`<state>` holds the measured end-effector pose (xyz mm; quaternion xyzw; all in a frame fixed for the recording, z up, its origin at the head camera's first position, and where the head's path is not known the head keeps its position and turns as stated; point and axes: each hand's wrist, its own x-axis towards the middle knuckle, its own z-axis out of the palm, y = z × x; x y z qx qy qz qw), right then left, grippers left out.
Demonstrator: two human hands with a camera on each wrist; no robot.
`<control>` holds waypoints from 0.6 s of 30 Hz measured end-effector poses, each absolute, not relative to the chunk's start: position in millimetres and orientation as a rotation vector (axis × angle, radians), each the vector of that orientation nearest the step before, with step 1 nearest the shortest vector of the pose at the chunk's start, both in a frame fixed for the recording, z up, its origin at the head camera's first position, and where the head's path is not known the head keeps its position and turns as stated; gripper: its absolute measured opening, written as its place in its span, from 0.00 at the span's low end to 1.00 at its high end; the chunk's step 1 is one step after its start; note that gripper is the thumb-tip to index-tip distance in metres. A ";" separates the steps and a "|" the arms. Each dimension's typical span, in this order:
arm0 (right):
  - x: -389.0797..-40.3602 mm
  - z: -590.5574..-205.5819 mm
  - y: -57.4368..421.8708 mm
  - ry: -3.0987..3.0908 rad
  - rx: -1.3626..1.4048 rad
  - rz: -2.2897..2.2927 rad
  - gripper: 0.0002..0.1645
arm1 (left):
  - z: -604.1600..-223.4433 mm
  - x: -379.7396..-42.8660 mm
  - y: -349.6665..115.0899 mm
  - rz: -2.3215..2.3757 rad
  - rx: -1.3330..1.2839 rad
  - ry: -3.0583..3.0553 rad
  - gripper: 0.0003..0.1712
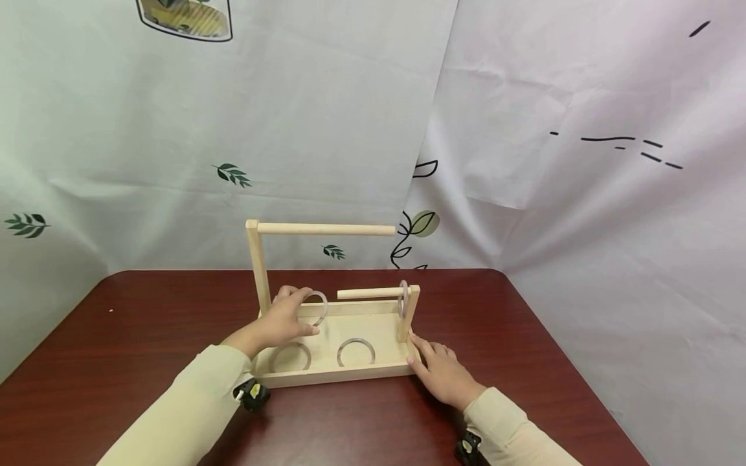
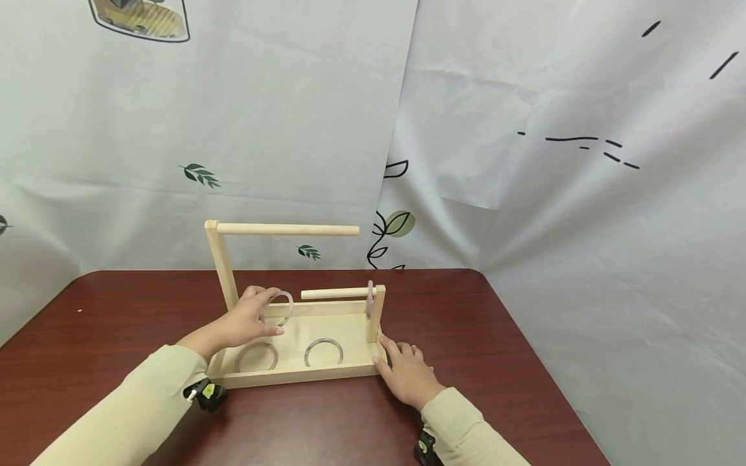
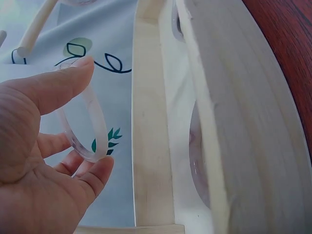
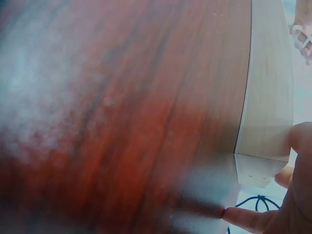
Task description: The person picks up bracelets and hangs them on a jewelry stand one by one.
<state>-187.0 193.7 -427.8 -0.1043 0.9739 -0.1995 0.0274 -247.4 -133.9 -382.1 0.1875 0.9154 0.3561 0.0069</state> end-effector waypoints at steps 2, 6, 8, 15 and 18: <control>-187.4 -428.0 193.7 3.008 -0.318 -0.615 0.31 | -382.8 -247.3 -135.6 1.144 0.590 2.855 0.44; -187.9 -428.7 194.3 3.015 -0.316 -0.613 0.31 | -384.4 -247.0 -137.4 1.209 0.587 2.822 0.44; -187.9 -429.0 194.2 3.016 -0.316 -0.615 0.31 | -384.9 -246.3 -137.7 1.235 0.582 2.810 0.44; -186.8 -429.2 193.7 3.013 -0.306 -0.618 0.31 | -385.3 -242.3 -136.5 1.300 0.574 2.803 0.46; -186.9 -429.8 193.9 3.016 -0.304 -0.615 0.31 | -384.2 -239.8 -135.9 1.344 0.558 2.788 0.46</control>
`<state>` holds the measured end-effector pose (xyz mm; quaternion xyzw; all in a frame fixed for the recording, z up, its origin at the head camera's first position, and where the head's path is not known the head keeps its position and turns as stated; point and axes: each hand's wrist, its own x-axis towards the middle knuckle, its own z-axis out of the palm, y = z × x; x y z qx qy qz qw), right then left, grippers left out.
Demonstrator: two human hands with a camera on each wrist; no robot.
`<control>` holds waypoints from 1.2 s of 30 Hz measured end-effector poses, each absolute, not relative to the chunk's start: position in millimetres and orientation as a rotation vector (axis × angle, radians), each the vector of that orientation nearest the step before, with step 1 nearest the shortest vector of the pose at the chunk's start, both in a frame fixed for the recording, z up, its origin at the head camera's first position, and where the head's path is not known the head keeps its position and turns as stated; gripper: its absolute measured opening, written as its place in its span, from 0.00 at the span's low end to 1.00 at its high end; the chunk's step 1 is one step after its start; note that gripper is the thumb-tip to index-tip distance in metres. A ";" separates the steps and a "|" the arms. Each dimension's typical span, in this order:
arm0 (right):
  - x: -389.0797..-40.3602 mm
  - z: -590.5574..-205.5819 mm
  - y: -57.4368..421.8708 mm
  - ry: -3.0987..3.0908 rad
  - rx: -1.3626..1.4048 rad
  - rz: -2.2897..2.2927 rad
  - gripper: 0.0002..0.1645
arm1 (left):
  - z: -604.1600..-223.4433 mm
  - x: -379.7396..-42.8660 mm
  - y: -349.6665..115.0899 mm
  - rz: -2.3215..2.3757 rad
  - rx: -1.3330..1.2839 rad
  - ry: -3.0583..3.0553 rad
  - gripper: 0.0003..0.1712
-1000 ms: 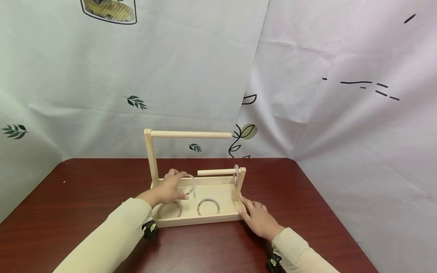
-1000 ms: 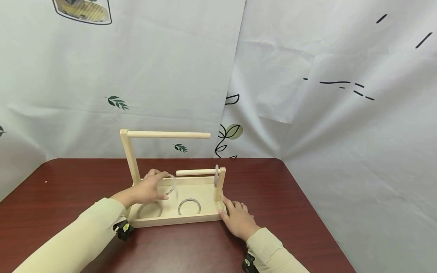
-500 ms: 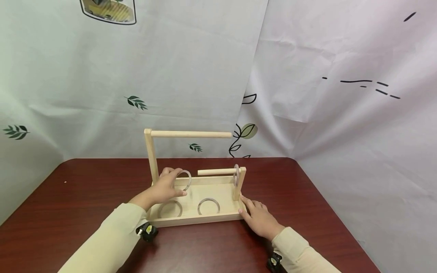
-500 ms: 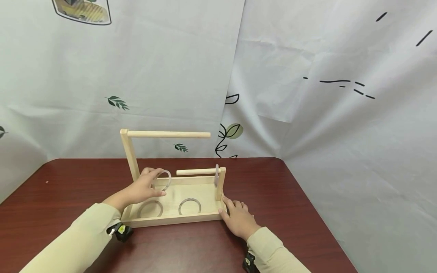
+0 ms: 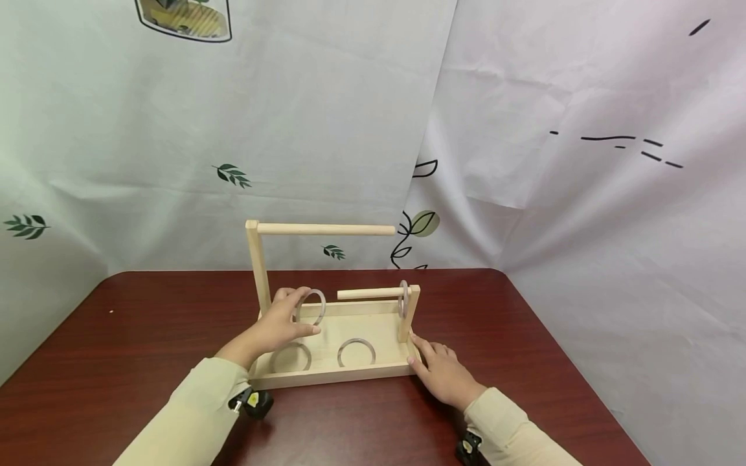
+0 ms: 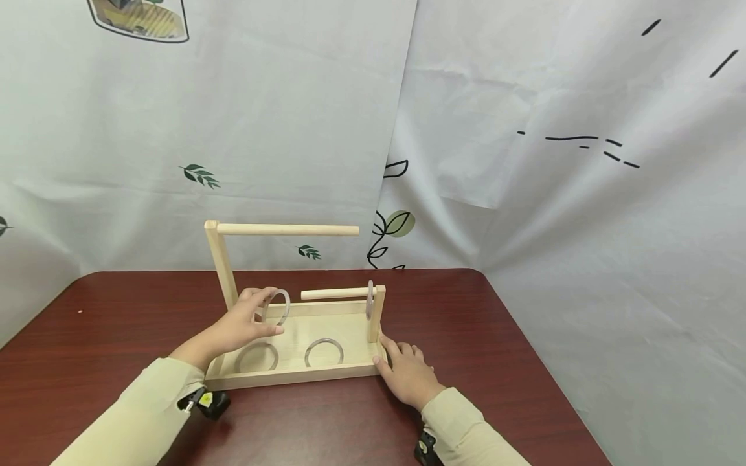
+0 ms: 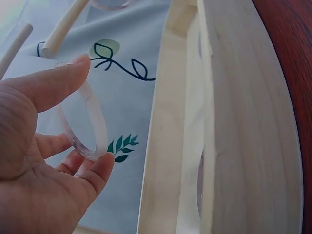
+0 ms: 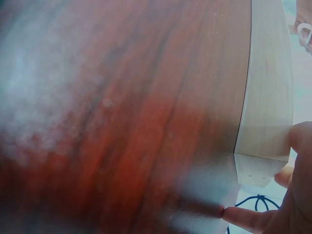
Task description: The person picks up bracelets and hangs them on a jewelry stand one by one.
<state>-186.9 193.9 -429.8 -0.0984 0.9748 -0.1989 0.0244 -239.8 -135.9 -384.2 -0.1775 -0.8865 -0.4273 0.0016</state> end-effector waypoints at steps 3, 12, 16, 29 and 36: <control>-186.8 -430.6 193.7 3.013 -0.303 -0.616 0.31 | -383.6 -237.4 -136.2 -1.409 -0.549 -2.754 0.45; -187.8 -430.9 193.5 3.004 -0.310 -0.613 0.31 | -381.4 -233.0 -134.0 -1.578 -0.511 -2.675 0.43; -189.1 -430.8 193.1 3.004 -0.317 -0.608 0.31 | -379.1 -230.5 -131.2 -1.676 -0.488 -2.628 0.43; -189.8 -430.9 193.9 3.006 -0.312 -0.602 0.31 | -379.8 -232.7 -116.9 -1.999 -0.431 -2.480 0.45; -189.2 -430.5 193.8 3.002 -0.304 -0.599 0.31 | -383.4 -236.1 -105.9 -2.063 -0.381 -2.422 0.43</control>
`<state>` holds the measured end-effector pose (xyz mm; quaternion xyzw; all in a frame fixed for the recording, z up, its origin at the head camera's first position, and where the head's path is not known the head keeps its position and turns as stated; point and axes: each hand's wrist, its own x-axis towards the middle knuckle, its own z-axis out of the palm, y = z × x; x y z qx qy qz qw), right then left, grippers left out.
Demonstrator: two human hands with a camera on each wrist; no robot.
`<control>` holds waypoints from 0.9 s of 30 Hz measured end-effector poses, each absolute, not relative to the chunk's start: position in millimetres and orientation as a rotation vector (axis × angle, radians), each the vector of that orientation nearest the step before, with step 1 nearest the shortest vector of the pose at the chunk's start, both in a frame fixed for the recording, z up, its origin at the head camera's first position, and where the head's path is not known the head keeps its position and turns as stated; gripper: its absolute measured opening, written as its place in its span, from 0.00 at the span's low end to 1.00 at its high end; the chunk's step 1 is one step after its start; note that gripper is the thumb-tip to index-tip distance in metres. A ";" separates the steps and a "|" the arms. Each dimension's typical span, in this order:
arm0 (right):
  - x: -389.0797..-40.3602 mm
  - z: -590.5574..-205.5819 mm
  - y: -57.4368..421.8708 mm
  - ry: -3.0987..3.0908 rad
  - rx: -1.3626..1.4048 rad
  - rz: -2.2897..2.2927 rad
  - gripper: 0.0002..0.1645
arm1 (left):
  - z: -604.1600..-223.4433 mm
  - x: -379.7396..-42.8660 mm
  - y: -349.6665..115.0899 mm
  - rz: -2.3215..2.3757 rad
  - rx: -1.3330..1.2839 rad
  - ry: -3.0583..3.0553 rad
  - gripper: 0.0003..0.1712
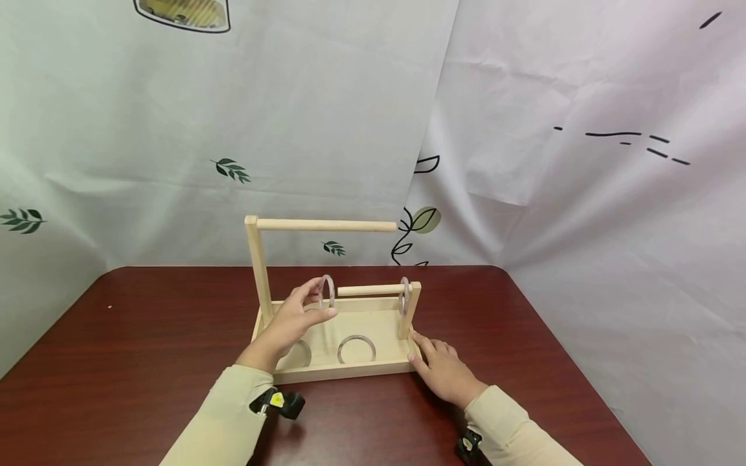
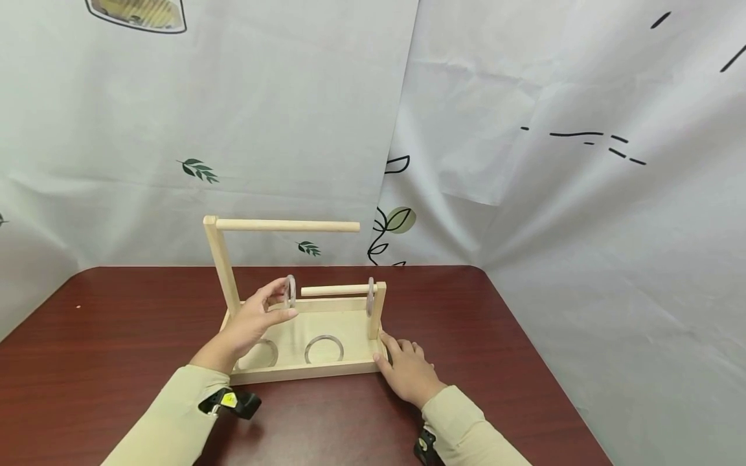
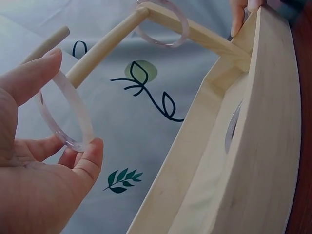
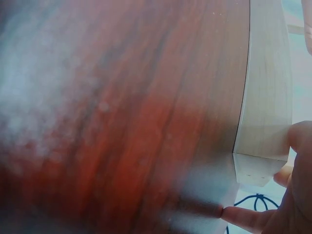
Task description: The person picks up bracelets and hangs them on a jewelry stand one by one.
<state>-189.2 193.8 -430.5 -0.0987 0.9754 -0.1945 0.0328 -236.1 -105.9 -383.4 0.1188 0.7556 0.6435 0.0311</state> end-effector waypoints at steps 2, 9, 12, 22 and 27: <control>-188.8 -429.9 193.4 3.002 -0.303 -0.597 0.31 | -384.3 -236.8 -103.6 1.996 0.342 2.310 0.42; -188.4 -427.9 192.6 2.996 -0.292 -0.598 0.31 | -387.5 -238.7 -95.1 2.107 0.308 2.152 0.41; -188.2 -427.1 192.6 2.994 -0.282 -0.592 0.31 | -388.5 -239.0 -90.0 2.168 0.317 2.068 0.41; -187.3 -428.6 192.6 2.993 -0.259 -0.575 0.32 | -389.7 -244.3 -71.8 2.265 0.292 1.919 0.41; -187.7 -429.1 192.1 2.990 -0.263 -0.585 0.32 | -390.5 -245.1 -66.4 2.283 0.286 1.886 0.40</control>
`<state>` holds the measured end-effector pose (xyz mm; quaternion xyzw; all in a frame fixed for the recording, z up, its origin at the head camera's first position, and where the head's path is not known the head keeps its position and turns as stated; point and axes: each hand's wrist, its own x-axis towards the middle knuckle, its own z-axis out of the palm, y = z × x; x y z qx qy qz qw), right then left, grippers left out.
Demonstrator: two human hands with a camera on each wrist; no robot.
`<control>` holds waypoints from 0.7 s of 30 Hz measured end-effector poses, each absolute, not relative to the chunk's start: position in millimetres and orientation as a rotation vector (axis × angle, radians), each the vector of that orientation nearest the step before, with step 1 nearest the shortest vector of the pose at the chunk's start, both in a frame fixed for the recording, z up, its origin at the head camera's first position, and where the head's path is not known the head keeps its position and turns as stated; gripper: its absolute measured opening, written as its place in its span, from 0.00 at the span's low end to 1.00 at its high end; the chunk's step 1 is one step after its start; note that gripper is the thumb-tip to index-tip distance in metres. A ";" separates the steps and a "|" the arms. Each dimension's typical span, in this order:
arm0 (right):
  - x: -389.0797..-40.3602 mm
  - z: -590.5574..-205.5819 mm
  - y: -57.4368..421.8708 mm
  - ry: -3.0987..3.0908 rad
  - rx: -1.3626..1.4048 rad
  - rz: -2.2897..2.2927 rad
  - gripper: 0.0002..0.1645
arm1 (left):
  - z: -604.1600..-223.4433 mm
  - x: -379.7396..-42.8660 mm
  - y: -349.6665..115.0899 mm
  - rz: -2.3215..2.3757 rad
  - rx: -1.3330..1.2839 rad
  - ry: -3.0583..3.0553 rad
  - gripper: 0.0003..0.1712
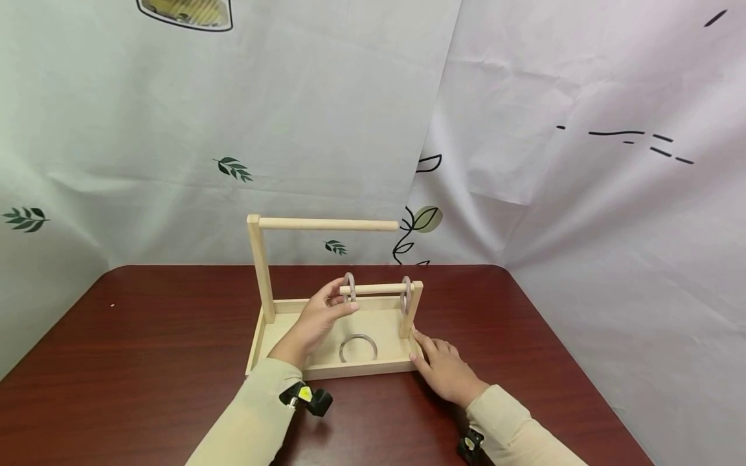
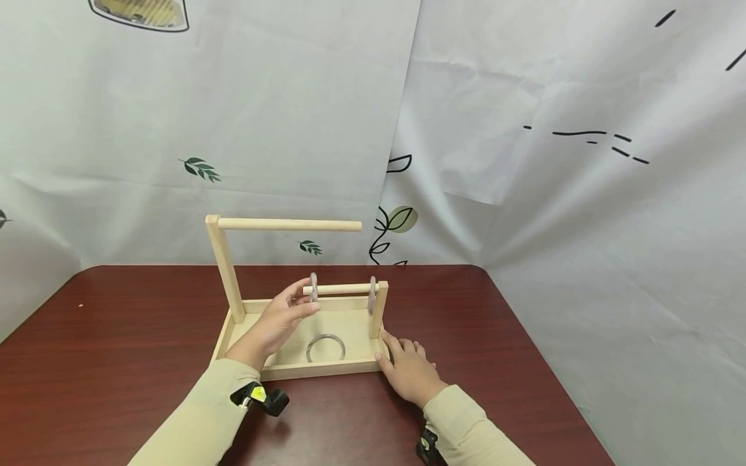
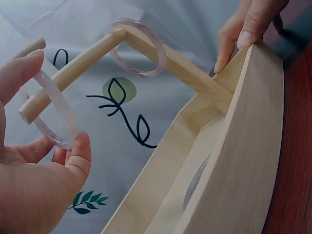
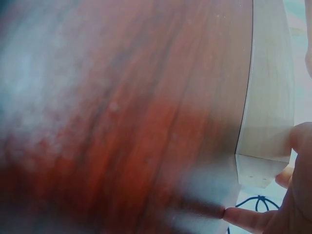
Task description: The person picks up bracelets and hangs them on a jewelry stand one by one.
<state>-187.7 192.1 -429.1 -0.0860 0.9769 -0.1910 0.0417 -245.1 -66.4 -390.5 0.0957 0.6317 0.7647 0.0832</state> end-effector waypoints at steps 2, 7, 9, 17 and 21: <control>-187.9 -429.2 192.2 2.990 -0.268 -0.586 0.32 | -391.0 -245.7 -64.2 2.299 0.279 1.869 0.39; -187.7 -429.8 192.6 2.992 -0.275 -0.585 0.32 | -393.8 -247.5 -59.4 2.342 0.258 1.807 0.39; -187.5 -429.6 192.9 2.993 -0.275 -0.579 0.32 | -394.7 -246.9 -57.8 2.349 0.263 1.795 0.39; -187.9 -430.5 193.3 3.003 -0.283 -0.567 0.31 | -397.2 -244.6 -47.3 2.364 0.248 1.778 0.36; -188.1 -430.6 193.7 2.999 -0.280 -0.569 0.32 | -397.9 -245.2 -41.0 2.370 0.237 1.765 0.37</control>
